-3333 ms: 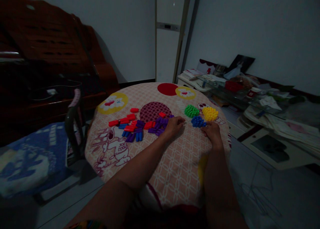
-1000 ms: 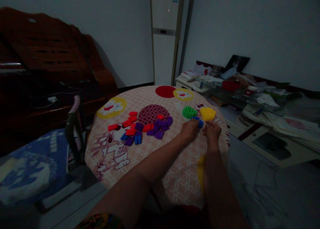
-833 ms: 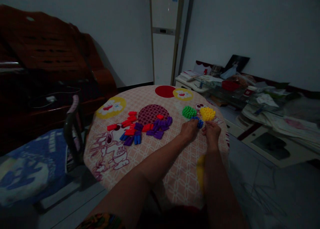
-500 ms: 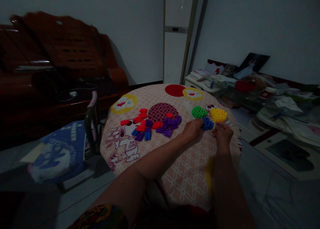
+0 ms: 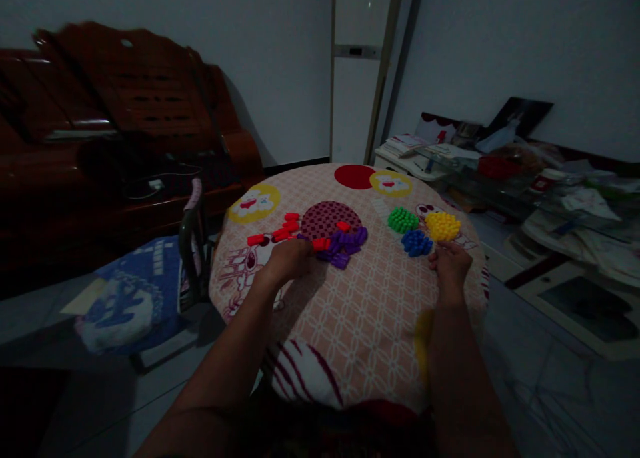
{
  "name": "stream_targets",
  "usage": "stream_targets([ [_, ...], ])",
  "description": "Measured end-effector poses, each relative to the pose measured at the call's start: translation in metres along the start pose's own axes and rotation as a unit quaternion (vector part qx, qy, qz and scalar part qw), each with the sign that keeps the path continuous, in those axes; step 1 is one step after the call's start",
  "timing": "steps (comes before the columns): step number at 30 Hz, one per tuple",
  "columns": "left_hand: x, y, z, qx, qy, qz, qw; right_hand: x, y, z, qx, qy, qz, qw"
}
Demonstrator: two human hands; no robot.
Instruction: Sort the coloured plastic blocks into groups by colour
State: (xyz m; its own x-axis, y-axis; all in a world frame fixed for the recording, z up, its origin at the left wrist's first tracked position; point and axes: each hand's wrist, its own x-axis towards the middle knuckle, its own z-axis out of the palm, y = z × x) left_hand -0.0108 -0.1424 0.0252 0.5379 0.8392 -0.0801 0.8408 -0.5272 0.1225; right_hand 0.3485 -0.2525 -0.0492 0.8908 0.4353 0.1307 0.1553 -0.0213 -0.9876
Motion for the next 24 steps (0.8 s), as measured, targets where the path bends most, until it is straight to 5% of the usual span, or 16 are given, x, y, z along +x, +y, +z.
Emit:
stream_targets([
  [4,-0.007,-0.007,0.011,0.035,-0.019,0.021,0.999,0.000,-0.001,0.001,0.005,0.006,0.012,1.000],
  [10,-0.008,-0.003,0.019,0.045,0.018,0.012,0.999,0.000,0.000,0.001,0.011,0.005,0.010,1.000],
  [18,0.003,-0.025,0.020,-0.032,0.087,-0.028,0.995,0.001,-0.001,0.002,0.007,0.002,0.019,1.000],
  [24,0.033,0.030,0.000,-0.226,0.134,0.081,0.961,-0.002,-0.004,0.002,0.006,0.002,0.028,1.000],
])
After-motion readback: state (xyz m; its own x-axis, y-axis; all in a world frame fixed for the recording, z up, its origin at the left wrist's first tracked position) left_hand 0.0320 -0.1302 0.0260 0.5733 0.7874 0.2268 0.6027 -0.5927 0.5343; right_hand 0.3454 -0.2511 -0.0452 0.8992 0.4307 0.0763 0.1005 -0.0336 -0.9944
